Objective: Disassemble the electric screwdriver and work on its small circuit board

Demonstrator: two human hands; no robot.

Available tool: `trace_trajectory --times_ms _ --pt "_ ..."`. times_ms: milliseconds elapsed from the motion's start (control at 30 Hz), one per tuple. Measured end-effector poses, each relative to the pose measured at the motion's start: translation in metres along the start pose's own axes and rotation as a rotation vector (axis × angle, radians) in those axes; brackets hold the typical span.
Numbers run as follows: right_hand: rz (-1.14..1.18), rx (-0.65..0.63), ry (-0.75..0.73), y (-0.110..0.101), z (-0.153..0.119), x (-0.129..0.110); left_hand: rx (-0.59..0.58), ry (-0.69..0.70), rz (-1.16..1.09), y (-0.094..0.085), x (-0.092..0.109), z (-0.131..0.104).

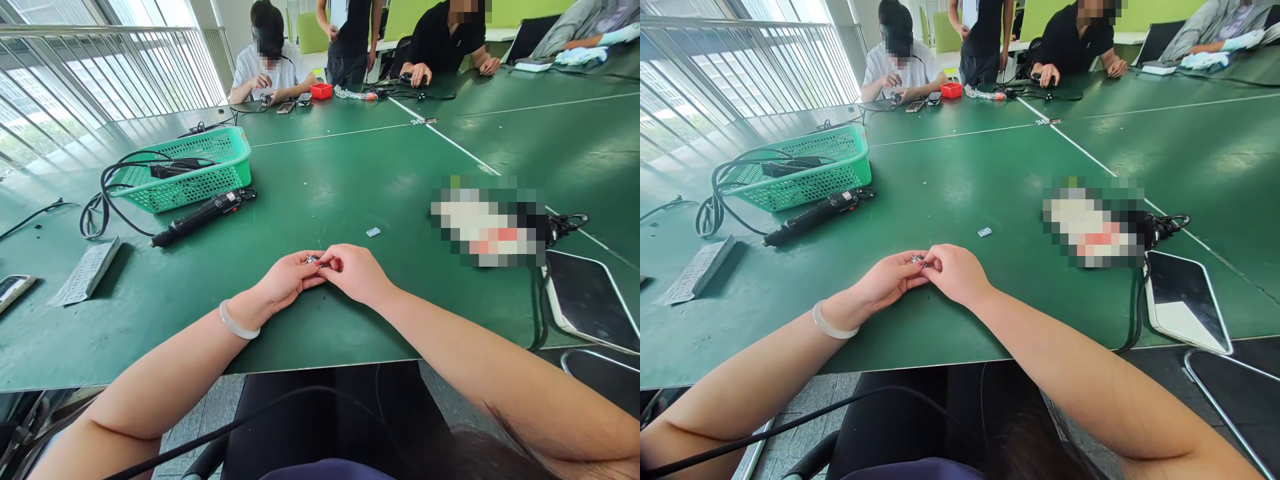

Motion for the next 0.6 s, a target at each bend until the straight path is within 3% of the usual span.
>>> trace_trajectory --times_ms 167,300,433,600 --pt "-0.025 -0.082 0.029 -0.008 -0.006 -0.003 0.047 -0.053 0.018 -0.003 0.008 -0.011" --pt "-0.072 -0.119 0.025 -0.019 -0.027 -0.006 0.139 -0.002 0.055 -0.021 0.025 -0.031" --pt "0.012 -0.107 0.068 -0.031 -0.061 0.002 0.263 0.107 0.213 -0.057 0.039 -0.059" --pt "0.073 0.003 0.145 -0.048 -0.099 0.029 0.560 0.156 0.807 -0.116 0.042 -0.095"
Point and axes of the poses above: each hand's wrist, its own z-axis towards the middle knuckle, its own y-axis out of the palm, x = y × z, the point moved 6 cm from there along z, towards the middle knuckle, and after that the axes turned 3 degrees about x, right-handed, at the moved point
